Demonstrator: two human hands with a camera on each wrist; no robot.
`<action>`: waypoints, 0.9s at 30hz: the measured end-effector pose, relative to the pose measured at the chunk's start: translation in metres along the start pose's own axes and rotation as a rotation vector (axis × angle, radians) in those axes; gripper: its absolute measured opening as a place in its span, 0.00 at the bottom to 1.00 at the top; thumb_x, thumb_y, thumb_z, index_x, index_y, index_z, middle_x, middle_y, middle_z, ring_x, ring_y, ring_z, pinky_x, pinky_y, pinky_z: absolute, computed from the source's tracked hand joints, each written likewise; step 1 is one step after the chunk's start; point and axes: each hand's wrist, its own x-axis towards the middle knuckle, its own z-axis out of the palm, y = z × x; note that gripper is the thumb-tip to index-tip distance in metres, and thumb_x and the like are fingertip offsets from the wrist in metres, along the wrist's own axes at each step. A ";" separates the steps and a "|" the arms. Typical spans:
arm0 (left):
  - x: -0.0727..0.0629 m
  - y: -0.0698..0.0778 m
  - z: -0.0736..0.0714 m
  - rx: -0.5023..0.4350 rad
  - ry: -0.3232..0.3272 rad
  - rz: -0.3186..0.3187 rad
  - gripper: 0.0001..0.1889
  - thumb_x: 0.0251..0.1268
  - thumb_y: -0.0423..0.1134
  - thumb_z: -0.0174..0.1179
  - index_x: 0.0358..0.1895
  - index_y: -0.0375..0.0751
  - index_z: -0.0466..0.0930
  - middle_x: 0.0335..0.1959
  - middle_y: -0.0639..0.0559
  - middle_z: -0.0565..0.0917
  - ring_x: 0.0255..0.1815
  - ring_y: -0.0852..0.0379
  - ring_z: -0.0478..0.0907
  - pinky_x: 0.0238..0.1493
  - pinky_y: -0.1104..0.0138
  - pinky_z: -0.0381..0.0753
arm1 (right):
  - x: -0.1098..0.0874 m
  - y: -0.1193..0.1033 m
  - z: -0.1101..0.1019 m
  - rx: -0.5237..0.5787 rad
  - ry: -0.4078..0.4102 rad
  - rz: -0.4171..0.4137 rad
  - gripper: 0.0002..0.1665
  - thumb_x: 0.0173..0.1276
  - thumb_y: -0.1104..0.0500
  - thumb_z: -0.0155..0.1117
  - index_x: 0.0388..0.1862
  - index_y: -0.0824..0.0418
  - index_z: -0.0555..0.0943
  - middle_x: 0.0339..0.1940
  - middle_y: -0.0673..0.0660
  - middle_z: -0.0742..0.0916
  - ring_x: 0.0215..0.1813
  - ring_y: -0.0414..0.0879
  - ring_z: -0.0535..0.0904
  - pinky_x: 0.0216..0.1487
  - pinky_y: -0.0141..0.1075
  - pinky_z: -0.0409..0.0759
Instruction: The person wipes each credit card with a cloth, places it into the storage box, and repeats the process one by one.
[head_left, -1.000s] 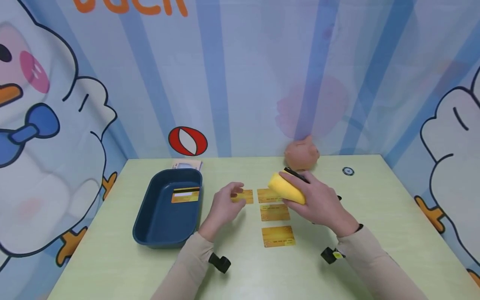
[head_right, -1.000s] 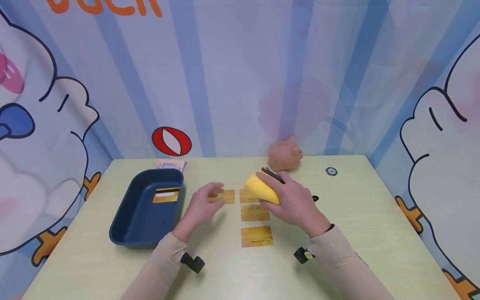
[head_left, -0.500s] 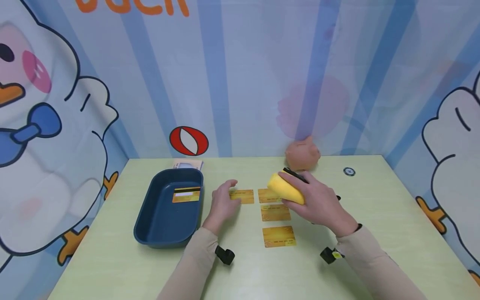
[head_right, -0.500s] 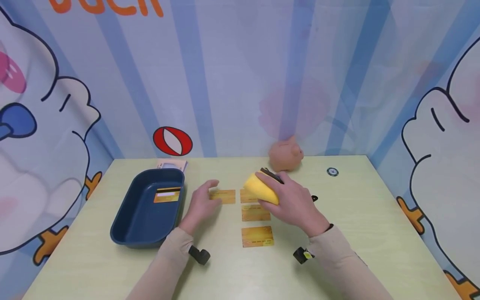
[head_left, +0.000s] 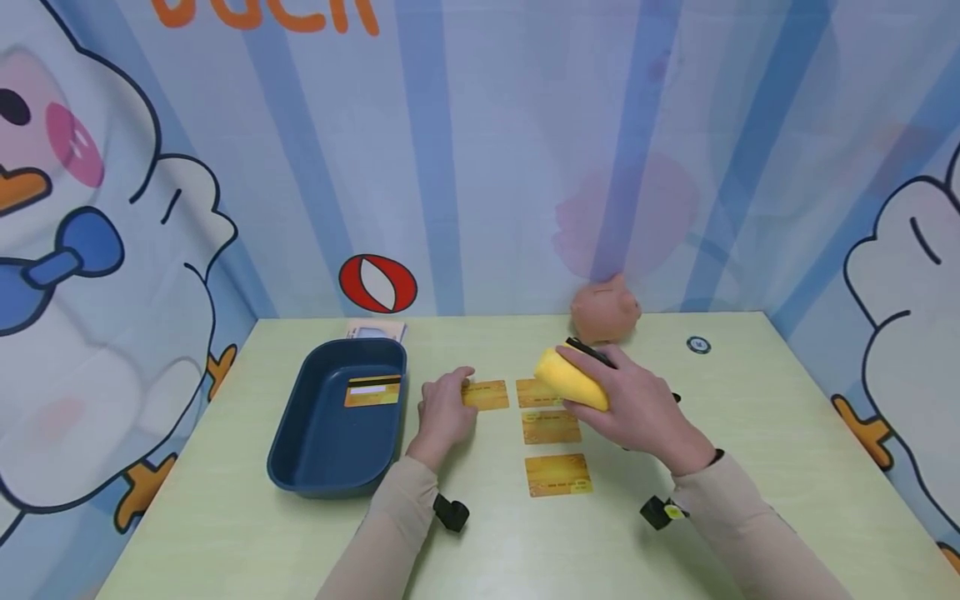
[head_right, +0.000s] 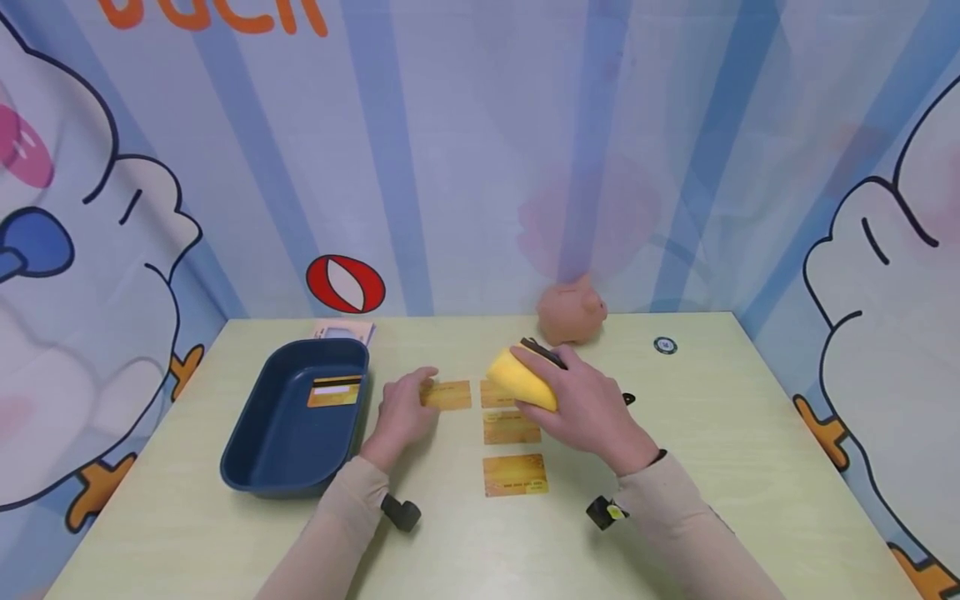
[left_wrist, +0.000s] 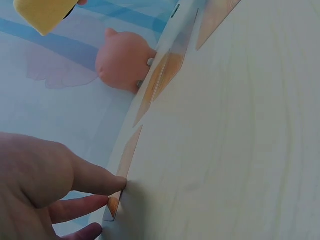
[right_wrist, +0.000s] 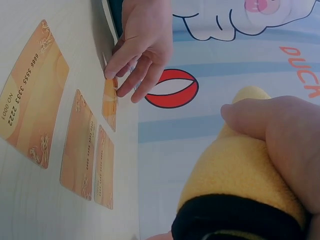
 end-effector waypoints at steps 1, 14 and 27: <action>0.000 0.000 0.000 0.004 -0.005 -0.006 0.32 0.60 0.27 0.70 0.70 0.46 0.79 0.62 0.46 0.85 0.59 0.37 0.72 0.58 0.43 0.75 | 0.000 0.000 0.000 0.000 0.000 0.000 0.44 0.67 0.44 0.77 0.80 0.39 0.71 0.61 0.59 0.80 0.35 0.45 0.77 0.28 0.38 0.77; 0.001 -0.004 0.000 0.061 -0.059 -0.008 0.31 0.63 0.31 0.69 0.71 0.46 0.78 0.66 0.43 0.79 0.56 0.36 0.71 0.57 0.43 0.74 | 0.000 -0.003 0.004 0.009 0.001 -0.003 0.44 0.67 0.45 0.77 0.80 0.38 0.71 0.57 0.57 0.80 0.33 0.43 0.75 0.26 0.36 0.74; -0.001 -0.004 0.002 0.091 -0.061 -0.032 0.29 0.65 0.36 0.73 0.70 0.42 0.78 0.66 0.38 0.75 0.59 0.36 0.71 0.60 0.44 0.72 | 0.001 -0.007 0.005 0.013 -0.015 0.000 0.43 0.67 0.44 0.77 0.80 0.39 0.71 0.54 0.57 0.80 0.32 0.43 0.73 0.25 0.36 0.74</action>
